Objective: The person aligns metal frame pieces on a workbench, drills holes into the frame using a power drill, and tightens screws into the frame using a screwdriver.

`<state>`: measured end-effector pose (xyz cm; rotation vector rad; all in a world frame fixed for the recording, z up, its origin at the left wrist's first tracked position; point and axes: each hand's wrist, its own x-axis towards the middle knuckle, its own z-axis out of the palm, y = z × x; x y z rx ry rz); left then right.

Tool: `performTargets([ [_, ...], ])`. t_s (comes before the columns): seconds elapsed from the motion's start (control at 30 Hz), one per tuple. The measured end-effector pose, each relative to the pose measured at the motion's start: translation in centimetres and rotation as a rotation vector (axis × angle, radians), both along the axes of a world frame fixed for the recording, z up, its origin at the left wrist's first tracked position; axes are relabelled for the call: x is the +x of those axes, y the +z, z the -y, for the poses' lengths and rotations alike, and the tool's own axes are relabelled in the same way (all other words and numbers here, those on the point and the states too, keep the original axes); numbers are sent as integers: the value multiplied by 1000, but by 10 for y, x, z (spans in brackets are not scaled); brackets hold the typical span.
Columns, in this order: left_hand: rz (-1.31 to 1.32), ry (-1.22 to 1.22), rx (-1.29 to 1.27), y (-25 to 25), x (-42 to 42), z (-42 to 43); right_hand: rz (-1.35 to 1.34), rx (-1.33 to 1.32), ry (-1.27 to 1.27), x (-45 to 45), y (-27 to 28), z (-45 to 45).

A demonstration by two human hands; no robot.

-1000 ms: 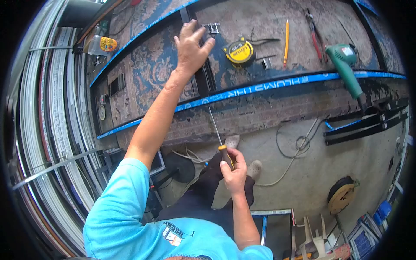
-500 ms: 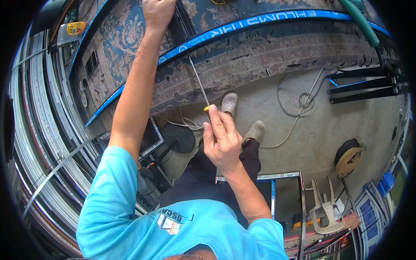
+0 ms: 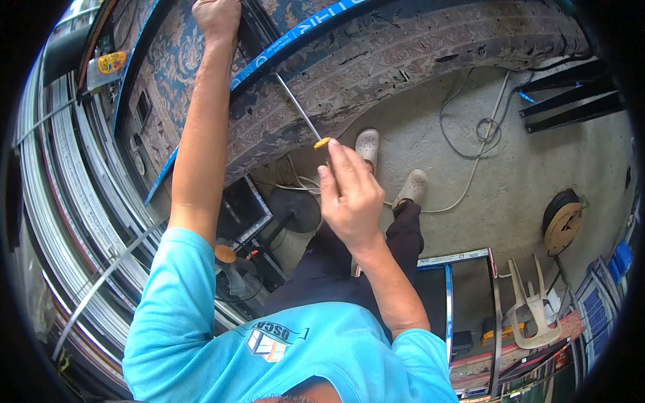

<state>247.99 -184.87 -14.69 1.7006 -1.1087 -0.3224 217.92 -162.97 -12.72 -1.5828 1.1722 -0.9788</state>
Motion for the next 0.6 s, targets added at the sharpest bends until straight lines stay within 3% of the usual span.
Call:
performTargets([
  [0.17, -29, -39, -15, -8, 7, 1, -246, -82, -12, 10, 21, -4],
  [0.37, -12, -15, -25, -3, 3, -1, -176, 7, -34, 32, 35, -19],
  [0.43, -13, -56, 13, 0, 2, -4, -116, 157, -9, 34, 45, -20],
  [0.47, -72, -41, 42, 1, 1, -6, 106, 459, -30, 33, 45, -22],
  [0.5, -71, -40, 36, 1, 1, -4, 662, 846, 16, 24, 41, -17],
  [0.53, 2, -36, 18, 1, 1, -4, 1143, 1276, -93, 14, 37, -11],
  [0.57, 73, -32, 2, 1, 1, -5, 1592, 1493, -23, 6, 12, -9],
  [0.6, 10, -8, 15, 2, -2, -6, 1761, 1599, 35, 5, -6, -12],
])
